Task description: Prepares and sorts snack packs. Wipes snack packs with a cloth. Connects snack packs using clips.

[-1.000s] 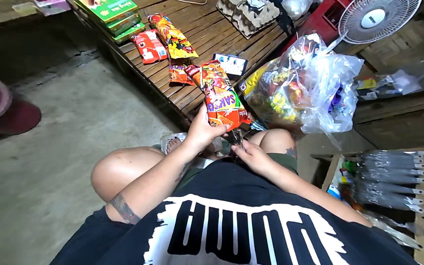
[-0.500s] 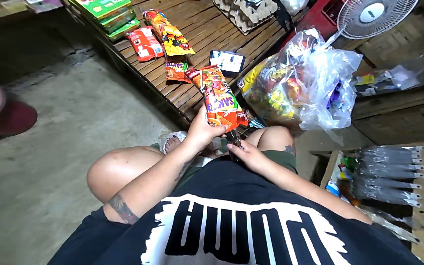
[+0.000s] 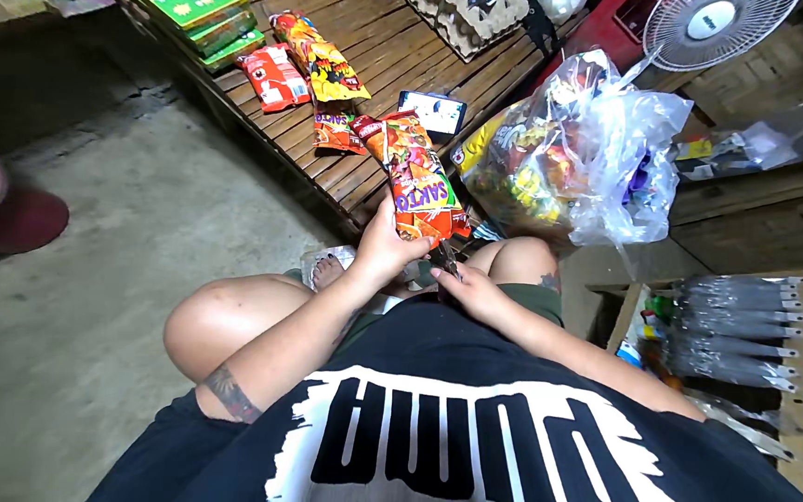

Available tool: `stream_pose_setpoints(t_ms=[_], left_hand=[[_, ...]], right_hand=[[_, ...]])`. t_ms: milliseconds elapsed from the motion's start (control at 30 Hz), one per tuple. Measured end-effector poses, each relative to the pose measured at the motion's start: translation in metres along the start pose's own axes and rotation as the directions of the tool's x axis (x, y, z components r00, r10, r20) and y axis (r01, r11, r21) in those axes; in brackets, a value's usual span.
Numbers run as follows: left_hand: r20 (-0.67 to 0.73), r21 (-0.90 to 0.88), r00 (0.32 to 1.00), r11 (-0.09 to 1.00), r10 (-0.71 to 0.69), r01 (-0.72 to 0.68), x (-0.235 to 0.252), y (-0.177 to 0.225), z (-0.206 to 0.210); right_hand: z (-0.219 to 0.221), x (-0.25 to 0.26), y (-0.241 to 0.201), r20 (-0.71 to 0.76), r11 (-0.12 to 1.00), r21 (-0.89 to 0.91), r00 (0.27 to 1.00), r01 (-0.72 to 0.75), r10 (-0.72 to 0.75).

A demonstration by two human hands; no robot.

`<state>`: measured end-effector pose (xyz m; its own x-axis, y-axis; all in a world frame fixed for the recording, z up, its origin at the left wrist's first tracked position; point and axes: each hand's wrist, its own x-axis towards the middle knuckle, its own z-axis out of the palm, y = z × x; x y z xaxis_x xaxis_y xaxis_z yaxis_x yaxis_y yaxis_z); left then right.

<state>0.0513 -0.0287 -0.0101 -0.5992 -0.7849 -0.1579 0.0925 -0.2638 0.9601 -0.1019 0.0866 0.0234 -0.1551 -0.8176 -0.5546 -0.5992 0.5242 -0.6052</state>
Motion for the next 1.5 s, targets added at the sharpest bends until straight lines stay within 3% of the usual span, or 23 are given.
stream_pose_setpoints(t_ms=[600,1500], left_hand=[[-0.007,0.027,1.0,0.999,-0.031,0.031,0.002,0.0,-0.001],[0.008,0.003,1.0,1.0,0.001,-0.001,0.003,-0.005,0.0]], right_hand=[[0.001,0.004,0.006,-0.037,1.0,-0.019,0.999,0.024,-0.024],[0.003,0.006,0.013,-0.031,0.994,0.101,0.998,0.048,-0.045]])
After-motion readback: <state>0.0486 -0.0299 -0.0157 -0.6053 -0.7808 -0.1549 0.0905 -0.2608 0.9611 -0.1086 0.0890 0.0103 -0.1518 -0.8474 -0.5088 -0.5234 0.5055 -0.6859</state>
